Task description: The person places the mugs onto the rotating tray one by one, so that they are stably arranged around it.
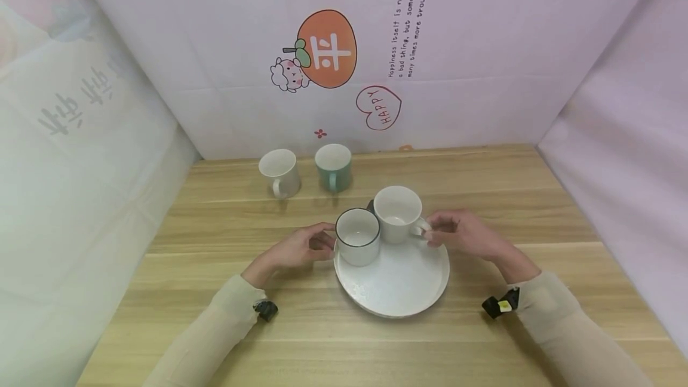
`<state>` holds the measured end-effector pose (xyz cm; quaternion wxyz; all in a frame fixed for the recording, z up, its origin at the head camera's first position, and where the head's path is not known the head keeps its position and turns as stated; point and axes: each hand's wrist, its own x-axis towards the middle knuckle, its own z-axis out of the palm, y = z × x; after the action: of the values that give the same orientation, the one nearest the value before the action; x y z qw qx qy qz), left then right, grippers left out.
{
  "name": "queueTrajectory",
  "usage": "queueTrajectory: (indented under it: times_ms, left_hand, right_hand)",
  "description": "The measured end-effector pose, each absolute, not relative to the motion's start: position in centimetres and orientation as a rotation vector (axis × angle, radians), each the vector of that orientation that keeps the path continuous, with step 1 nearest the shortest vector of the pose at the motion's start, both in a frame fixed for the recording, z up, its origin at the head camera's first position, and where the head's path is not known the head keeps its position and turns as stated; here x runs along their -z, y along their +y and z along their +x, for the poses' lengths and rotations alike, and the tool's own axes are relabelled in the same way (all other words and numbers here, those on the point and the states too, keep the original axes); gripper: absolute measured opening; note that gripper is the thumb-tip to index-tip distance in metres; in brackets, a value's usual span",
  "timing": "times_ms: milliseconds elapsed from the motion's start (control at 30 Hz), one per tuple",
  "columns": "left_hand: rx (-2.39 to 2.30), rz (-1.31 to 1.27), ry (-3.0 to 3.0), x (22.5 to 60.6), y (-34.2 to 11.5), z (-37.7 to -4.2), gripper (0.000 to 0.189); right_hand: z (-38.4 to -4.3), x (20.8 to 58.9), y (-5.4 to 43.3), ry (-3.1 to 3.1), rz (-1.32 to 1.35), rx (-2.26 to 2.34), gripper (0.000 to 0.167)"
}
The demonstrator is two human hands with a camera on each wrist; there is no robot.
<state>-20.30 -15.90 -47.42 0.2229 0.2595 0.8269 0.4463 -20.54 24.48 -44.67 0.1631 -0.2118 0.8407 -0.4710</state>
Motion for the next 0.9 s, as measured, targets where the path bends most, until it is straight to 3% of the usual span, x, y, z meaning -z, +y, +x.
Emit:
queueTrajectory:
  times_ms: [200,900]
  left_hand:
    - [-1.24,0.733,2.285,47.5,-16.0,-20.3,0.058]
    - [-1.231,0.752,2.296,47.4,-16.0,-20.2,0.056]
  right_hand:
    - [-20.8,44.6,24.3,2.332,-0.609,1.422,0.036]
    - [-22.1,44.0,25.3,2.441,-0.81,1.348,0.026]
